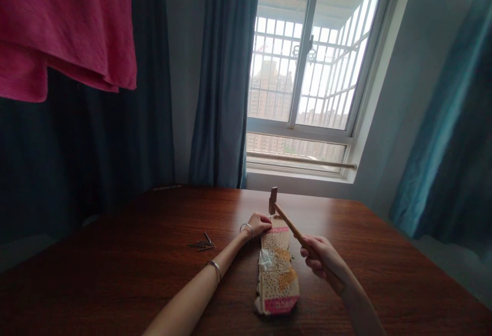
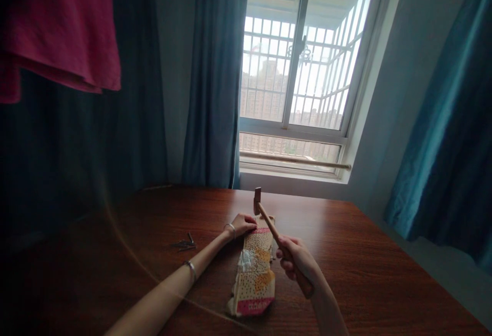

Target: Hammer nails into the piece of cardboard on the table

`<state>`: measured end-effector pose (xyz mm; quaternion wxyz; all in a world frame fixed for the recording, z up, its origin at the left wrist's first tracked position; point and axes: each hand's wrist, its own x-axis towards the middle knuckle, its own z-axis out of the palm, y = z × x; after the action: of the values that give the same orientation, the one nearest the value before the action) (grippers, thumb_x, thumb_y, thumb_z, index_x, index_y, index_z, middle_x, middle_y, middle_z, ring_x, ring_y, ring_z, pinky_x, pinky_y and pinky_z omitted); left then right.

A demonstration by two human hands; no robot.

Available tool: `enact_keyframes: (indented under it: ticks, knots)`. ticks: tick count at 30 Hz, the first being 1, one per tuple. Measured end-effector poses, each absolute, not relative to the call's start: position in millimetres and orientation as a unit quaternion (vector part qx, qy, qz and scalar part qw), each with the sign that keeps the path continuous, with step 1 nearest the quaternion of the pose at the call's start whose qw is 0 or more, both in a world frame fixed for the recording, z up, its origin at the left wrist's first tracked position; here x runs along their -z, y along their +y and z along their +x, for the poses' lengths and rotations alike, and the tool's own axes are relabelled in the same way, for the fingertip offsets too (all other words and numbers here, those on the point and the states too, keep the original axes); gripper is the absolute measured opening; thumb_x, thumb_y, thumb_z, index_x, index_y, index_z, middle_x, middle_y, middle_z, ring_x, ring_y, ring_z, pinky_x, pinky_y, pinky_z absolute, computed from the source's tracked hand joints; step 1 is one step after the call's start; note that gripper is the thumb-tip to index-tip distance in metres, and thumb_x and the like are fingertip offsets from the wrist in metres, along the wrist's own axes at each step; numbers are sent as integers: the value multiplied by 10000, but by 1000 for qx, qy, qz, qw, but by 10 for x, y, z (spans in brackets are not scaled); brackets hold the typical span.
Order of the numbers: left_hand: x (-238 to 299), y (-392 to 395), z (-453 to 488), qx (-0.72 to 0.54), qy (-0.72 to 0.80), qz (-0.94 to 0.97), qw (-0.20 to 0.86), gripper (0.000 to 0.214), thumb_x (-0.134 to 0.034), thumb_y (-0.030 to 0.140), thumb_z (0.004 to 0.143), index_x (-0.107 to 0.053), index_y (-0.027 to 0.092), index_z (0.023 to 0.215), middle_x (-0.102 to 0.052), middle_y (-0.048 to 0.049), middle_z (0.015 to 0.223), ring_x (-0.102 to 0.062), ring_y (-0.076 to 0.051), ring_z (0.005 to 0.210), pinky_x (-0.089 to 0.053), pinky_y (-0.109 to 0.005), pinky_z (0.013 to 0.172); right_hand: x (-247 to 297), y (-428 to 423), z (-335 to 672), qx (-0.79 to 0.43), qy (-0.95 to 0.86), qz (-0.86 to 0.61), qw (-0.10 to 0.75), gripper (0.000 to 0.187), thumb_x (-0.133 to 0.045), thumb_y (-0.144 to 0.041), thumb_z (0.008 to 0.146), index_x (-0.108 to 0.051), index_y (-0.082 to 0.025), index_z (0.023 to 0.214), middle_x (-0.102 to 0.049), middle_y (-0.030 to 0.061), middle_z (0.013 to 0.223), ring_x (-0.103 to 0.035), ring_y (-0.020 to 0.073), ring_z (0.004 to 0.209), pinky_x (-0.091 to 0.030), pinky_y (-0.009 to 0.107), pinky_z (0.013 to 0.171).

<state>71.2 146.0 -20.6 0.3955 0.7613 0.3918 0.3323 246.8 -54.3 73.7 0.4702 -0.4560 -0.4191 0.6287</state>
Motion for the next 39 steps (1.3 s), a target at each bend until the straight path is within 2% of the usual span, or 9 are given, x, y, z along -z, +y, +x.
enact_keyframes:
  ticks: [4, 9, 15, 20, 24, 28, 35, 39]
  knots:
    - [214, 1460, 714, -333, 398, 763, 385, 292, -574, 315, 588, -689, 84, 726, -635, -26, 638, -523, -126, 589, -361, -199, 523, -729, -530, 2478, -632, -410, -459, 470, 324, -583, -413, 711, -484, -171, 903, -475, -49, 591, -316, 3, 307, -204, 109, 241]
    - [214, 1458, 710, -332, 398, 761, 390, 278, -576, 316, 593, -688, 95, 719, -622, -16, 612, -513, -119, 569, -356, -197, 512, -717, -515, 2486, -634, -420, -473, 445, 284, -575, -416, 712, -466, -181, 828, -478, -50, 584, -325, 5, 300, -213, 111, 241]
    - [208, 1447, 721, -347, 382, 732, 445, 262, -610, 295, 580, -663, 80, 719, -584, -12, 560, -480, -96, 494, -360, -197, 482, -730, -529, 2477, -628, -427, -476, 443, 290, -564, -420, 717, -466, -177, 841, -476, -47, 587, -327, 7, 302, -224, 114, 238]
    - [222, 1476, 720, -370, 383, 721, 444, 314, -635, 352, 581, -660, 81, 738, -606, -29, 599, -520, -116, 538, -392, -215, 520, -756, -546, 2487, -622, -414, -484, 455, 280, -570, -398, 716, -473, -166, 838, -483, -39, 592, -328, 2, 310, -209, 108, 243]
    - [238, 1492, 713, -367, 388, 715, 452, 341, -628, 391, 598, -662, 80, 732, -603, -29, 579, -516, -113, 517, -387, -218, 506, -761, -532, 2490, -636, -395, -482, 454, 309, -566, -397, 720, -479, -166, 904, -477, -45, 591, -314, 0, 306, -209, 109, 245]
    - [223, 1470, 721, -366, 391, 706, 464, 335, -634, 400, 590, -660, 83, 696, -586, -15, 549, -510, -111, 514, -381, -214, 501, -751, -508, 2466, -640, -391, -475, 460, 348, -562, -400, 718, -478, -167, 963, -468, -55, 575, -308, 1, 296, -202, 111, 243]
    - [164, 1418, 732, -368, 380, 709, 467, 304, -637, 384, 579, -640, 80, 588, -543, 1, 494, -464, -94, 480, -345, -204, 479, -730, -492, 2432, -638, -406, -478, 446, 340, -561, -419, 708, -491, -164, 922, -477, -53, 570, -322, 12, 291, -219, 125, 239]
    - [151, 1411, 723, -369, 372, 714, 465, 287, -633, 362, 582, -644, 75, 592, -525, 9, 473, -431, -82, 454, -312, -199, 461, -704, -491, 2444, -630, -414, -478, 449, 331, -555, -422, 718, -487, -176, 929, -487, -50, 587, -331, 10, 297, -217, 117, 240]
